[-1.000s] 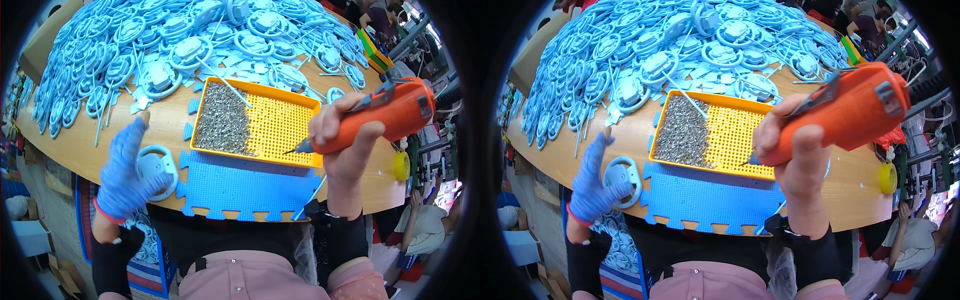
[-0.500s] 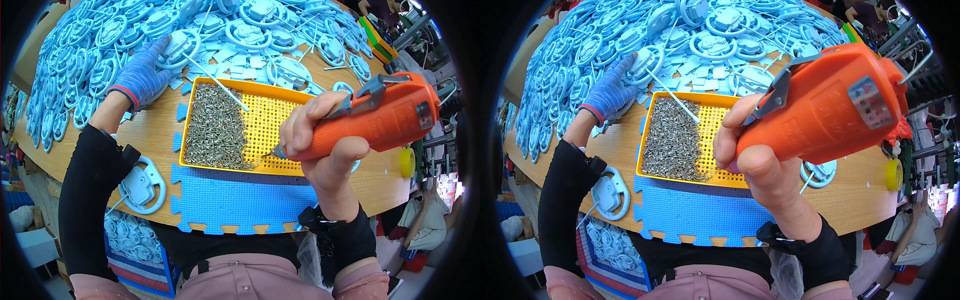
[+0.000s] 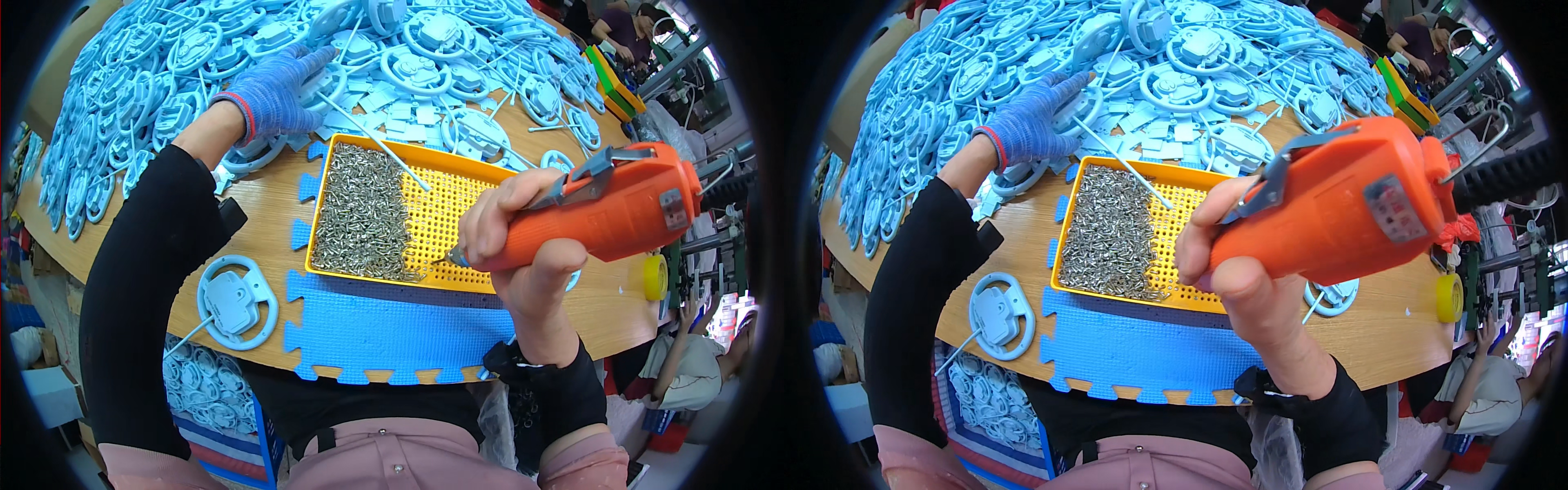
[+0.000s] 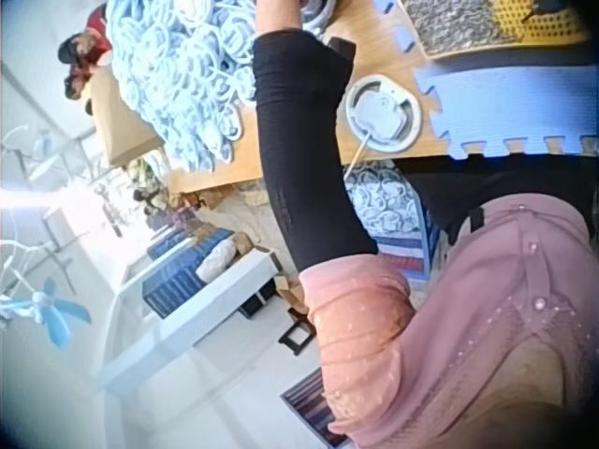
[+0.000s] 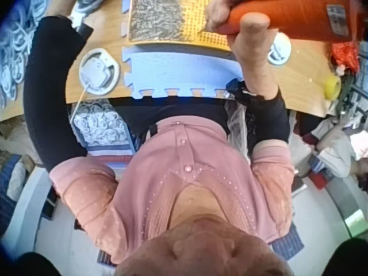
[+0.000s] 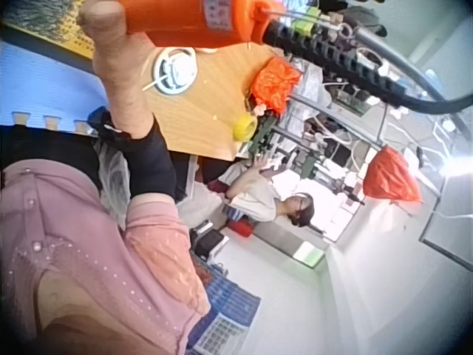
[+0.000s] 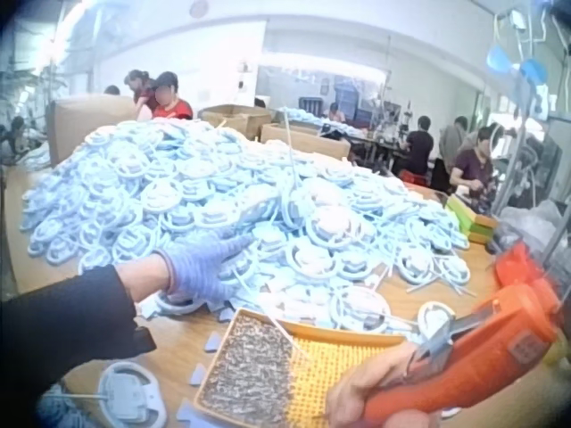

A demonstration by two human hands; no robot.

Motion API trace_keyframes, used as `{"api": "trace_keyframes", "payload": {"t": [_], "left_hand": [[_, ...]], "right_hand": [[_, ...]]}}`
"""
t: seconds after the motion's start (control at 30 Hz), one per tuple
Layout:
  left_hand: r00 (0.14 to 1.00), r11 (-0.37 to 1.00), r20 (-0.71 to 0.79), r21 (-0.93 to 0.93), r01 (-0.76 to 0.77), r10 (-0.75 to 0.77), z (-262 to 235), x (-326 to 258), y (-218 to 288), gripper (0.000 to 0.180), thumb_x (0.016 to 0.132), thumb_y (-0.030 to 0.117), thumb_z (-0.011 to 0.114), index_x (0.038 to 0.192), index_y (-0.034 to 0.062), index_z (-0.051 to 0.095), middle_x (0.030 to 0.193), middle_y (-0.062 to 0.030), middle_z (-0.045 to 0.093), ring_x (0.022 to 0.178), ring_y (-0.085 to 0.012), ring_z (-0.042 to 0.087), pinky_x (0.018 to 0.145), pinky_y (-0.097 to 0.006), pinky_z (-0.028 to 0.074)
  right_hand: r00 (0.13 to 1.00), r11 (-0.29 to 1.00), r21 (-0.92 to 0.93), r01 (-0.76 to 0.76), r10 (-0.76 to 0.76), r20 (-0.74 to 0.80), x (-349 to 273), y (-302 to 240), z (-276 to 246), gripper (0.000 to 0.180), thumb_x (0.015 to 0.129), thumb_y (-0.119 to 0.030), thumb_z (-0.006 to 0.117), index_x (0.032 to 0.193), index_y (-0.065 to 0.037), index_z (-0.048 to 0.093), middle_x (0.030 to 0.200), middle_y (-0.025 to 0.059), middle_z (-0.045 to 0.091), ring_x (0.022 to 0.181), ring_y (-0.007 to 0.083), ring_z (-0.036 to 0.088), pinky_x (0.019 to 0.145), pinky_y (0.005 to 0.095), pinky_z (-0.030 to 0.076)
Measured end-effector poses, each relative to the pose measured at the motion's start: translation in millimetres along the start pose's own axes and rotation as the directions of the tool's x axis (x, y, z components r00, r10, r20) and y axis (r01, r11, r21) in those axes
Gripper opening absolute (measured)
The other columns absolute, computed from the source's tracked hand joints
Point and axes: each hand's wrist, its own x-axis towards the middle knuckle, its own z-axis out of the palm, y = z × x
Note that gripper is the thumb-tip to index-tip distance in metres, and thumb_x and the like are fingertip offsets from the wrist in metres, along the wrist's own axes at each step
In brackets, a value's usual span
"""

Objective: The recorder is using an electric screwdriver to assemble small light-blue plastic components into a larger unit, possibly for a fan or similar consumer electronics product.

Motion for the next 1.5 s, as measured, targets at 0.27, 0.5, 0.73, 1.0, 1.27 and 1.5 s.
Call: {"api": "trace_keyframes", "payload": {"t": [0.27, 0.5, 0.73, 1.0, 1.27, 1.5], "left_hand": [[0.951, 0.950, -0.254, -0.209, -0.230, 0.174, -62, -132, 88, 0.075, 0.069, 0.021, 0.075, 0.136, 0.0057, 0.043, 0.114, -0.0155, 0.054, 0.107, -0.0310, 0.054, 0.091, -0.040, 0.045], [0.996, 0.981, -0.080, -0.184, -0.060, 0.046, -10, -223, 168, 0.086, 0.064, 0.045, 0.077, 0.135, 0.0078, 0.045, 0.122, -0.0145, 0.055, 0.113, -0.0365, 0.053, 0.097, -0.051, 0.035], [0.945, 0.894, -0.251, -0.440, 0.081, -0.209, 6, -228, 167, 0.089, 0.064, 0.041, 0.080, 0.135, 0.0029, 0.043, 0.112, -0.0143, 0.062, 0.111, -0.0310, 0.056, 0.105, -0.053, 0.027], [0.934, 0.848, -0.256, -0.524, 0.081, -0.248, 9, -227, 166, 0.081, 0.066, 0.037, 0.079, 0.133, 0.0045, 0.047, 0.109, -0.0122, 0.063, 0.104, -0.0288, 0.059, 0.107, -0.053, 0.024], [0.944, 0.825, -0.217, -0.558, 0.090, -0.249, 13, -224, 164, 0.078, 0.067, 0.034, 0.078, 0.133, 0.0061, 0.048, 0.115, -0.0123, 0.061, 0.109, -0.0297, 0.058, 0.107, -0.052, 0.025], [0.952, 0.812, -0.179, -0.574, 0.103, -0.247, 15, -219, 165, 0.072, 0.066, 0.041, 0.079, 0.124, 0.0070, 0.053, 0.106, -0.0126, 0.062, 0.104, -0.0324, 0.058, 0.106, -0.051, 0.026]], "right_hand": [[0.977, 0.973, 0.090, 0.211, -0.210, -0.025, 3, -47, -25, 0.069, 0.076, -0.073, 0.054, 0.101, -0.008, 0.052, 0.065, -0.0024, 0.048, 0.055, 0.0096, 0.047, 0.052, 0.0256, 0.039], [0.977, 0.942, 0.300, 0.151, -0.189, 0.101, -12, -41, 41, 0.071, 0.078, -0.075, 0.048, 0.104, -0.008, 0.053, 0.065, -0.0025, 0.049, 0.054, 0.0099, 0.048, 0.053, 0.0250, 0.040], [0.971, 0.980, 0.181, 0.080, -0.117, 0.207, -25, -22, 83, 0.072, 0.075, -0.074, 0.052, 0.097, -0.006, 0.050, 0.062, 0.0016, 0.050, 0.051, 0.0136, 0.050, 0.047, 0.0274, 0.043], [0.969, 0.993, 0.109, 0.047, -0.071, 0.235, -20, -8, 92, 0.072, 0.074, -0.073, 0.056, 0.096, -0.005, 0.050, 0.062, 0.0030, 0.050, 0.051, 0.0146, 0.050, 0.047, 0.0278, 0.045], [0.976, 0.999, 0.049, 0.002, -0.012, 0.216, -19, -7, 100, 0.068, 0.073, -0.070, 0.061, 0.092, -0.006, 0.048, 0.059, 0.0027, 0.050, 0.050, 0.0148, 0.050, 0.048, 0.0280, 0.044], [0.973, 0.999, 0.031, -0.025, 0.017, 0.229, -15, 1, 112, 0.064, 0.074, -0.064, 0.067, 0.091, -0.005, 0.048, 0.059, 0.0033, 0.051, 0.050, 0.0147, 0.050, 0.047, 0.0280, 0.042]]}}
